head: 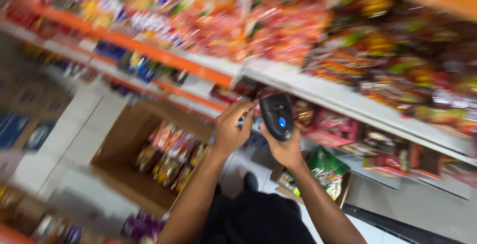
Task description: The person takes packets of instant noodles from a cardboard box, scans them with a handheld barcode scanner, and places them onto the shelves in a store.
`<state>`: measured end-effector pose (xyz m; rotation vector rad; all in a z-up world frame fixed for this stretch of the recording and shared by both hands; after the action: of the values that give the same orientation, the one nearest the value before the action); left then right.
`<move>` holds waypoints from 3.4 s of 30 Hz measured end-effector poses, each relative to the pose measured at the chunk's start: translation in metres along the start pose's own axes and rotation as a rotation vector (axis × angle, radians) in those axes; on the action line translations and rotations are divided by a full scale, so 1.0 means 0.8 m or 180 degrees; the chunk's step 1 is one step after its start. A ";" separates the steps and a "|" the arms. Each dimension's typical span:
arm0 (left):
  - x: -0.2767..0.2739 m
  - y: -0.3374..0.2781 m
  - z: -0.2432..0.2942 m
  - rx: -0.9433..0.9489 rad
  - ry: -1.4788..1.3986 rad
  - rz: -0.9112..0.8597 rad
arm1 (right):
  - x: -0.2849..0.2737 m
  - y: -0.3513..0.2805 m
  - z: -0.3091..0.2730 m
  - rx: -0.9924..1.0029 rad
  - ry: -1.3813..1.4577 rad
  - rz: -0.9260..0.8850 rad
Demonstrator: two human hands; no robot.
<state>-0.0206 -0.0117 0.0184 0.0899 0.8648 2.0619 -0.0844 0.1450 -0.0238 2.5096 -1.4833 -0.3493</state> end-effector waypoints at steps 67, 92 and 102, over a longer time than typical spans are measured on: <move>-0.282 -0.368 -0.301 -0.2617 0.0054 0.1140 | 0.310 -0.159 0.218 0.3323 0.0609 -0.0413; -0.274 -0.290 -0.258 -0.3945 -0.3614 0.1561 | 0.327 -0.142 0.180 0.2555 0.1450 0.0612; -0.268 -0.331 -0.262 -0.3917 -0.3115 0.1739 | 0.320 -0.145 0.168 0.2748 0.1717 0.0033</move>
<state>0.2206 -0.1869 -0.2488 0.6229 -1.1292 2.2666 0.0903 -0.0325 -0.2106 2.7925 -1.5990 1.1141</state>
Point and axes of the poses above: each hand's wrist, its own y-axis towards the middle knuckle, its own x-axis out of the palm, z = x × y, the point moved 3 cm from there along y, towards the middle knuckle, and after that the axes turned 1 degree about -z, right-handed, at the moved point
